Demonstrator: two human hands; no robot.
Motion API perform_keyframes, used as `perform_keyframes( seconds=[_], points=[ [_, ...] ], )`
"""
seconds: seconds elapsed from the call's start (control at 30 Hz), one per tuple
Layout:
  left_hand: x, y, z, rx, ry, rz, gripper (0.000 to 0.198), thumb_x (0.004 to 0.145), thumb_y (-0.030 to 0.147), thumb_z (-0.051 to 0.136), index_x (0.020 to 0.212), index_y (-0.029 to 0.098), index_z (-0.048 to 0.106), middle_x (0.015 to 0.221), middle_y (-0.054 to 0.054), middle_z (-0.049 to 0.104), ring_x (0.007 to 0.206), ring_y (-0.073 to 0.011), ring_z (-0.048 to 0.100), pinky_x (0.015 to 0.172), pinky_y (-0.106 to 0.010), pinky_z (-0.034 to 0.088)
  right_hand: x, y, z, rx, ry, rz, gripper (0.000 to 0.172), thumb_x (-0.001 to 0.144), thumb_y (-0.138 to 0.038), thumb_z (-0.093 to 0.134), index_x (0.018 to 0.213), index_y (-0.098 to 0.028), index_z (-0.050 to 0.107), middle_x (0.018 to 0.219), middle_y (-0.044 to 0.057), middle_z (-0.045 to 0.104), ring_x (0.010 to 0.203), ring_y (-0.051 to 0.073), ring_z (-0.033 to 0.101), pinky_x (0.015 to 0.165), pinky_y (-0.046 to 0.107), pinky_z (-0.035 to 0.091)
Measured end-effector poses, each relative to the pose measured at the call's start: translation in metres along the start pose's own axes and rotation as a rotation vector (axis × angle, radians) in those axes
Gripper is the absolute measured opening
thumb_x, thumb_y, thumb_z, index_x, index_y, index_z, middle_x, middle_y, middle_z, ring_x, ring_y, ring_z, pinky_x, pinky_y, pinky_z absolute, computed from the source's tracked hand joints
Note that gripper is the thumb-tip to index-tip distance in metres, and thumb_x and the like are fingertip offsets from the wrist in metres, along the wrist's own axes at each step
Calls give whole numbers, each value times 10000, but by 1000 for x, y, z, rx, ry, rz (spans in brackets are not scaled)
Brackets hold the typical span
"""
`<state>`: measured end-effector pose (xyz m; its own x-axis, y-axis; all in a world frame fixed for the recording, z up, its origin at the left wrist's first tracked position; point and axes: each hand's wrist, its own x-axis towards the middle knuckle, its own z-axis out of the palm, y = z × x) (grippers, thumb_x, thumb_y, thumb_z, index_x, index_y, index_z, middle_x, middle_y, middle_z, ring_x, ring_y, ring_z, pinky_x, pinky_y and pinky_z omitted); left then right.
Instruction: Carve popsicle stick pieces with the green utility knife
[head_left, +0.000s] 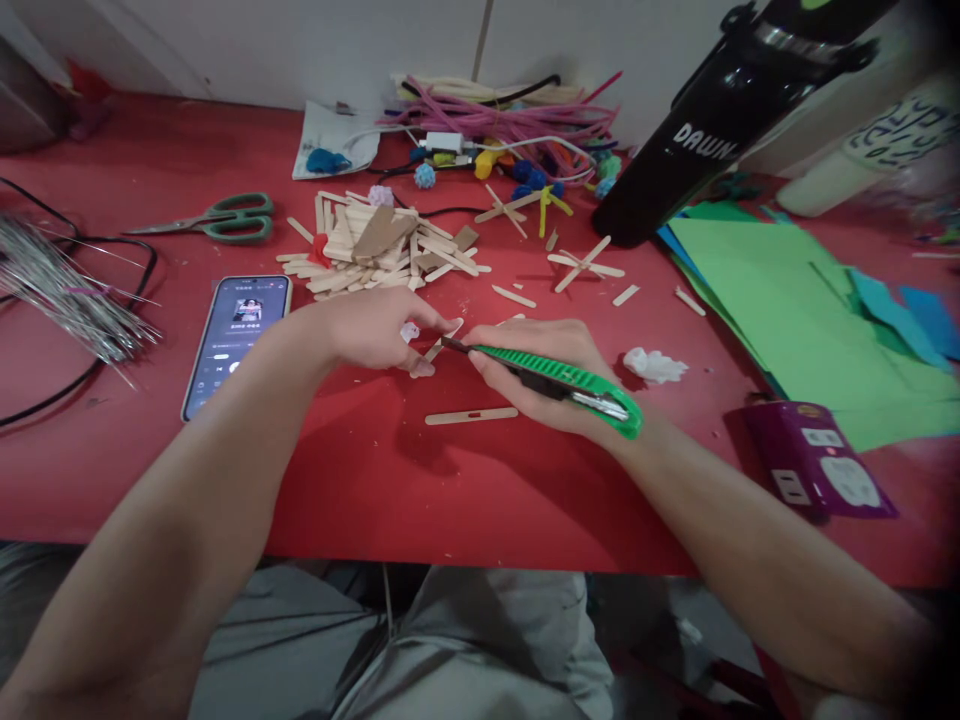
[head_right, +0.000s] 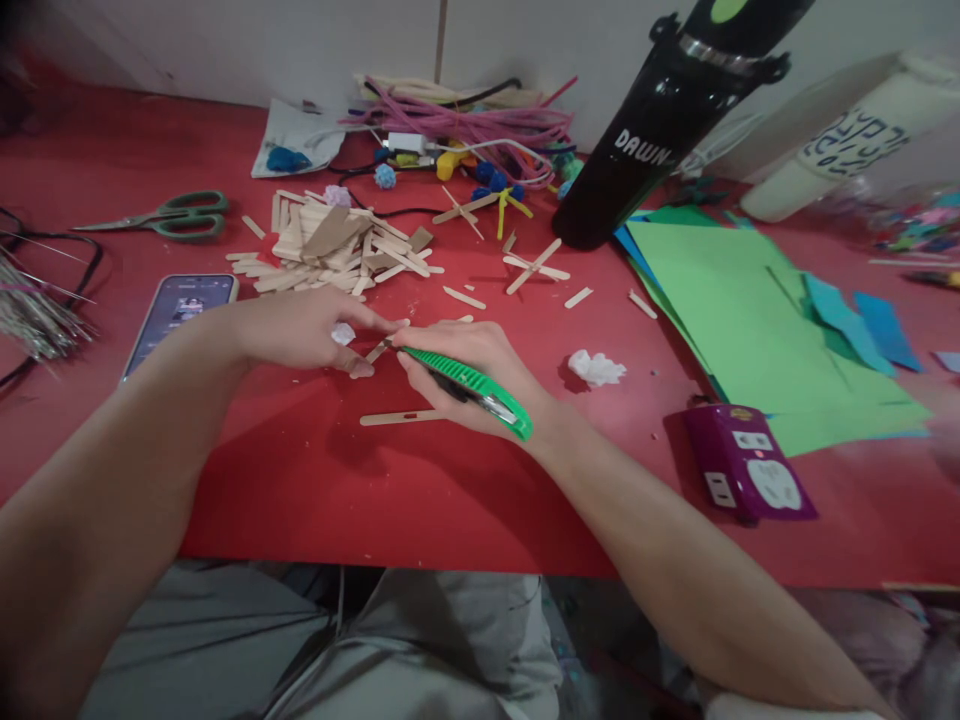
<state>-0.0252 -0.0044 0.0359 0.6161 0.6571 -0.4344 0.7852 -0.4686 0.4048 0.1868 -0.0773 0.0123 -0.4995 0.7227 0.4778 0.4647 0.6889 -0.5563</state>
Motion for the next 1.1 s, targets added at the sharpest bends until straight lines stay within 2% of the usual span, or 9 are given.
perform_keyframes(
  seconds=[0.47,0.67,0.87,1.0,1.1],
  points=[
    [-1,1,-1,5,-10,-2,575,710,461,645,1269,324,624,1265,-16,653,1081,-234,591,882,-296,434,-2,2,1,17,-2,-10,148,893,-202,542,954,-221,676,724,10,691,608,115,610,650,230,518],
    [-2,-1,-1,3,0,-6,667,708,496,657,1347,332,556,1338,-27,611,1143,-249,568,904,-303,427,-9,7,4,22,41,14,143,887,-231,584,983,-239,690,768,12,718,642,132,648,633,248,520],
    [0,-2,0,6,2,-15,648,696,577,646,1306,365,588,1248,-5,652,1064,-246,593,855,-306,426,-11,-1,-1,9,165,186,122,897,-267,589,913,-240,708,757,14,720,647,145,674,641,257,540],
    [2,7,6,37,98,-26,663,680,660,613,1283,386,598,1169,9,677,999,-235,607,822,-305,417,-11,-3,-5,-63,213,242,121,900,-282,587,884,-249,702,725,-4,717,648,147,685,628,255,534],
    [5,18,15,120,234,-55,686,637,744,596,1204,362,651,1012,-7,707,916,-240,623,756,-307,416,-12,1,-6,-92,225,273,124,894,-272,587,871,-239,705,675,-9,708,618,142,676,603,247,519]
  ],
)
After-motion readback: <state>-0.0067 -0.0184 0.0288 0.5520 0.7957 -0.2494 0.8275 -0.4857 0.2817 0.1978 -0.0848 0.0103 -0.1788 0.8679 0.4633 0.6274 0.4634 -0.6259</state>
